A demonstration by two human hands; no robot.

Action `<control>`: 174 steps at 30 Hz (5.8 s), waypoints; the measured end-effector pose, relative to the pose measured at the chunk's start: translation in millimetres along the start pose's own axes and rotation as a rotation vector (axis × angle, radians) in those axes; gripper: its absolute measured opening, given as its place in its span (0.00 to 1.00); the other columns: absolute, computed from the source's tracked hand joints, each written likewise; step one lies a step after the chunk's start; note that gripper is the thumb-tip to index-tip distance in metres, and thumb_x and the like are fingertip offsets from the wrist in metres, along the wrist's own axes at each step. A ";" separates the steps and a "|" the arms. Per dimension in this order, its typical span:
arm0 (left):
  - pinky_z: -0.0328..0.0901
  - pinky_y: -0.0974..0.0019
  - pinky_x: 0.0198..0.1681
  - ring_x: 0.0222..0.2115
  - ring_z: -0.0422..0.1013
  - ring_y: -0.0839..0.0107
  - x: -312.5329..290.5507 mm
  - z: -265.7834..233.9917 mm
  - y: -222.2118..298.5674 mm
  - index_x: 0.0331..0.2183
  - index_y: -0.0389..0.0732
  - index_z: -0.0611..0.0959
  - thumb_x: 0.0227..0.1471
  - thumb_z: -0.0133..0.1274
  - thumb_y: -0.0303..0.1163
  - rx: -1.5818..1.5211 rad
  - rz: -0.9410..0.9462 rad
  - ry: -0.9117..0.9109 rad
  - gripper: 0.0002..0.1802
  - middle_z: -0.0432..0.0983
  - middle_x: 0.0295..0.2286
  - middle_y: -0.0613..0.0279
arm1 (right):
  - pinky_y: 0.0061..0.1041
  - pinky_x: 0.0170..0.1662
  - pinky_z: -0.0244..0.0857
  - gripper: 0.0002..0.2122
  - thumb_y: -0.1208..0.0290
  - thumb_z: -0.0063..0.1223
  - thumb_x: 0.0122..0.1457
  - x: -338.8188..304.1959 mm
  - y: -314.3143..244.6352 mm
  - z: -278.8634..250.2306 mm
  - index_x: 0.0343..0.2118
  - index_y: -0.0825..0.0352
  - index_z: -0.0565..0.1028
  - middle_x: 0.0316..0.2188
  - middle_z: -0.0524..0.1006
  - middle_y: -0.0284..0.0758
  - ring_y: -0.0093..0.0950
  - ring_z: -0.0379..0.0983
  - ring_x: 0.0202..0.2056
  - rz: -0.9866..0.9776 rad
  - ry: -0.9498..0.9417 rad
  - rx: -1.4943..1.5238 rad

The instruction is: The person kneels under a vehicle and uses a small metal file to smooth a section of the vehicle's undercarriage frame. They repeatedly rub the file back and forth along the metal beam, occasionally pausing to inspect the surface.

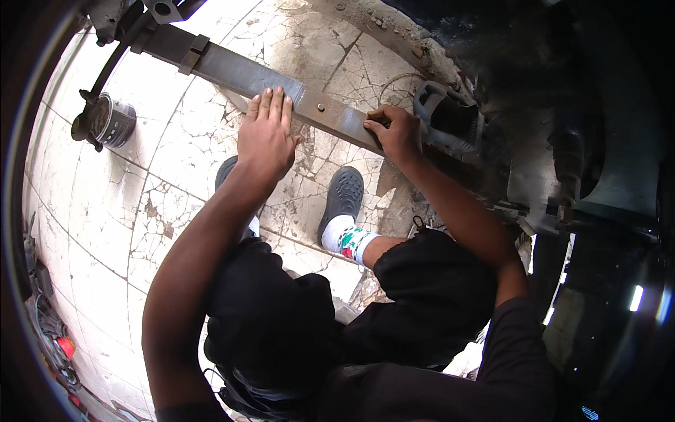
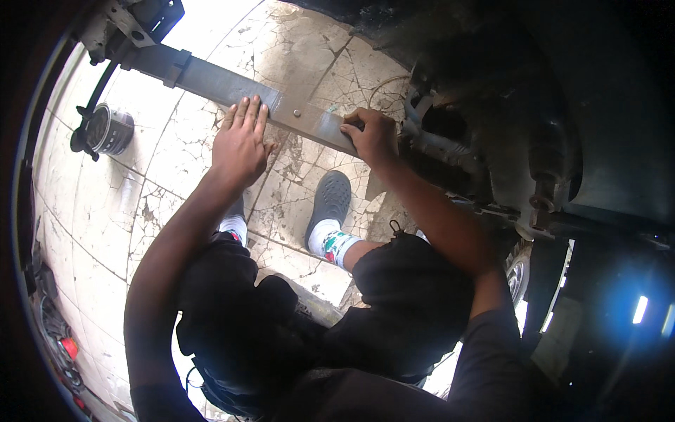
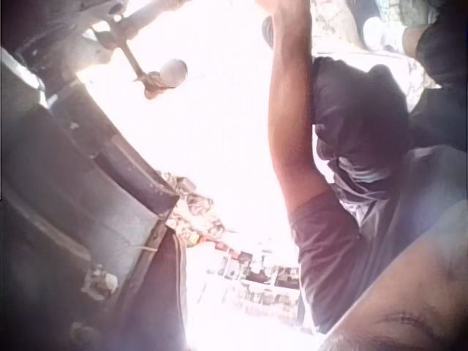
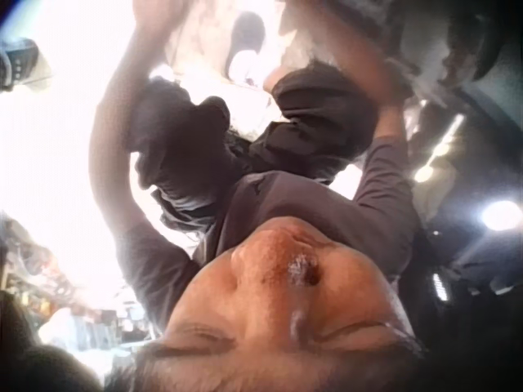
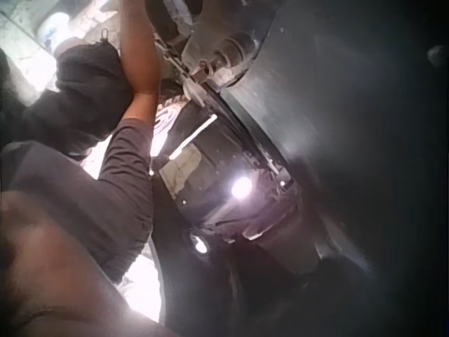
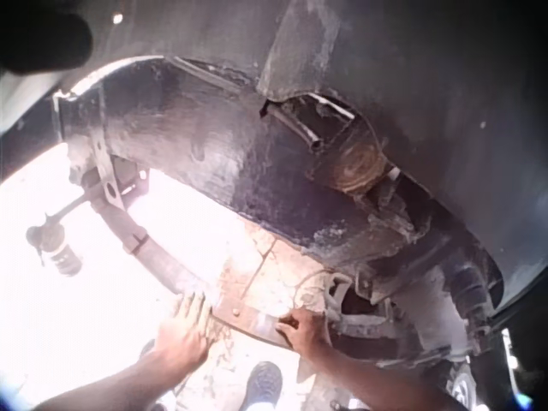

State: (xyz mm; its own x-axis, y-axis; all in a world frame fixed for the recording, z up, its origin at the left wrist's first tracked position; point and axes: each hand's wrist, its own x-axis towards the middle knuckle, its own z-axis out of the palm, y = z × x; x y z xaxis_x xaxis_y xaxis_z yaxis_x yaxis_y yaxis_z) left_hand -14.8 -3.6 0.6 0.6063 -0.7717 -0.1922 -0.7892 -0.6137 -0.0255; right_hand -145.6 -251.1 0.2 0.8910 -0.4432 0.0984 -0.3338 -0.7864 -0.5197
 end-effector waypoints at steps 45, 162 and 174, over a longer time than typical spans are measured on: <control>0.77 0.60 0.44 0.41 0.81 0.58 68.7 -25.9 -2.5 0.40 0.39 0.87 0.59 0.50 0.29 0.000 0.285 -0.074 0.12 0.81 0.47 0.51 | 0.28 0.42 0.76 0.11 0.72 0.73 0.50 -3.2 0.3 3.4 0.37 0.61 0.87 0.34 0.86 0.39 0.33 0.85 0.37 0.018 -0.107 0.107; 0.62 0.56 0.61 0.45 0.79 0.60 112.1 21.1 -12.7 0.29 0.46 0.91 0.67 0.38 0.53 -0.212 0.024 0.184 0.32 0.86 0.33 0.54 | 0.25 0.40 0.75 0.07 0.77 0.71 0.52 18.5 -25.9 42.3 0.35 0.65 0.87 0.34 0.86 0.40 0.30 0.84 0.34 -0.146 0.115 0.187; 0.62 0.58 0.58 0.46 0.79 0.62 109.2 12.5 -13.9 0.29 0.46 0.91 0.66 0.39 0.53 -0.196 0.031 0.105 0.31 0.87 0.33 0.56 | 0.24 0.41 0.76 0.09 0.75 0.71 0.53 16.0 -33.8 39.3 0.38 0.64 0.87 0.35 0.87 0.38 0.25 0.85 0.35 0.042 0.004 0.196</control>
State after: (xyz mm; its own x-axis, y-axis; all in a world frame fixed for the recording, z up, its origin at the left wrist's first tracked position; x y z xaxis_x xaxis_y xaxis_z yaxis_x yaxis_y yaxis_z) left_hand 61.1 -77.3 -32.4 0.5974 -0.7973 -0.0863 -0.7793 -0.6025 0.1722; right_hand -108.0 -214.7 -14.1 0.8764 -0.4756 0.0760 -0.3041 -0.6688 -0.6784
